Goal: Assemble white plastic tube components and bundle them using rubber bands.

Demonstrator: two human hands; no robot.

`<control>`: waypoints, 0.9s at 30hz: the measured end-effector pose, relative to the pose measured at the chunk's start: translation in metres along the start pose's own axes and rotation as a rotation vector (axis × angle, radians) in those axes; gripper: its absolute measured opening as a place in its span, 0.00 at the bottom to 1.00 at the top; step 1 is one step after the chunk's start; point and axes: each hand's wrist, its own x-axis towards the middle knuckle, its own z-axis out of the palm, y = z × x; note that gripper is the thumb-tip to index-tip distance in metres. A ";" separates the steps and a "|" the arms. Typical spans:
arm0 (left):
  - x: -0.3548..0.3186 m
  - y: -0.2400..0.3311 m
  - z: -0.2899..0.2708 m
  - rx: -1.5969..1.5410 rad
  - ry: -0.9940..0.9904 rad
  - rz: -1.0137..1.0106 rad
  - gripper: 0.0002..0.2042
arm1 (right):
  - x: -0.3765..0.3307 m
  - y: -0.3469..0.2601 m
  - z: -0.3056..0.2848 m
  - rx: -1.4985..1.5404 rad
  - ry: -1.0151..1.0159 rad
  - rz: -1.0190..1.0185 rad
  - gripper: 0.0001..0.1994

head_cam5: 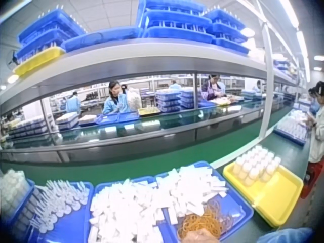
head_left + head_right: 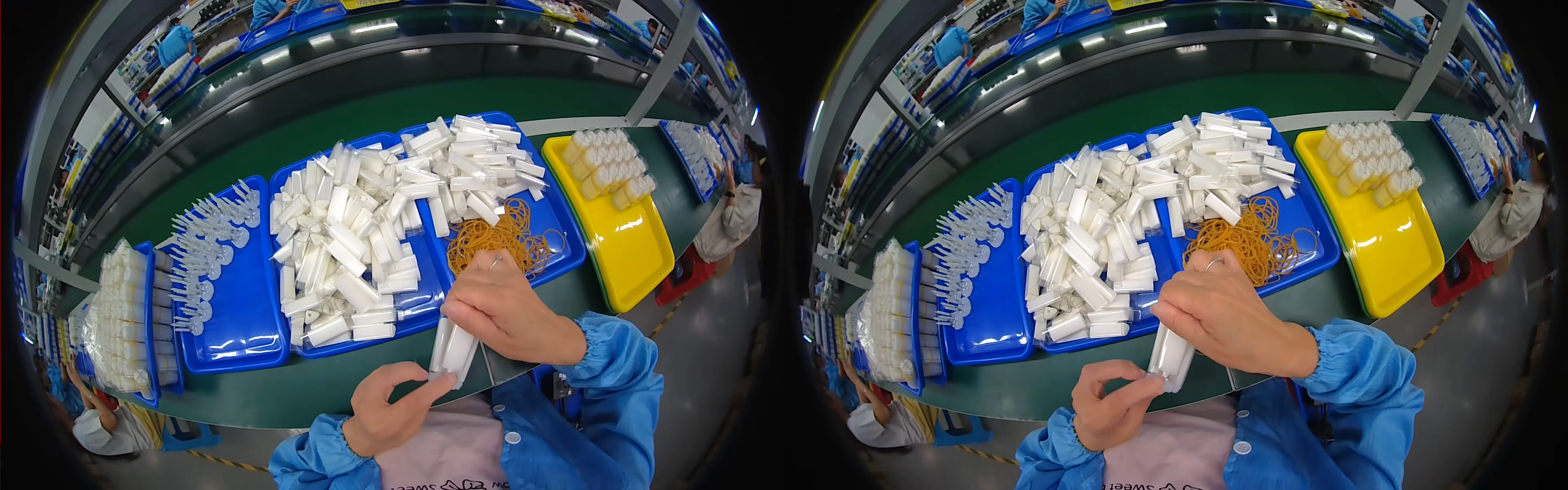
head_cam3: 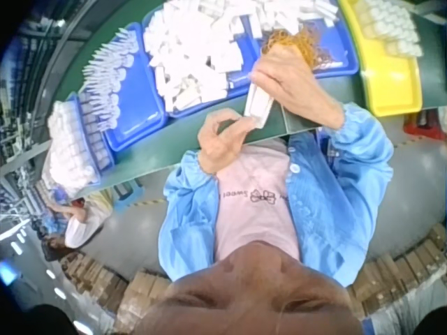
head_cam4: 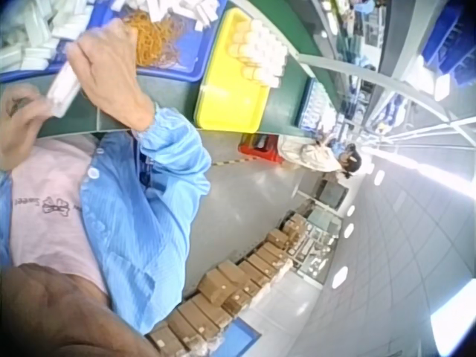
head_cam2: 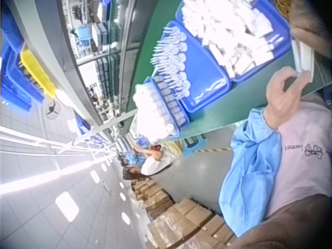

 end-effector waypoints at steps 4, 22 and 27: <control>0.002 -0.005 0.010 0.002 0.055 0.004 0.22 | -0.001 0.010 0.014 -0.105 0.075 -0.028 0.08; 0.026 -0.021 0.017 -1.314 -0.495 -0.976 0.41 | -0.021 -0.017 0.037 -0.274 0.003 -0.083 0.06; 0.014 -0.038 0.007 -1.623 -0.273 -0.974 0.29 | -0.043 0.002 0.013 0.085 0.273 0.131 0.10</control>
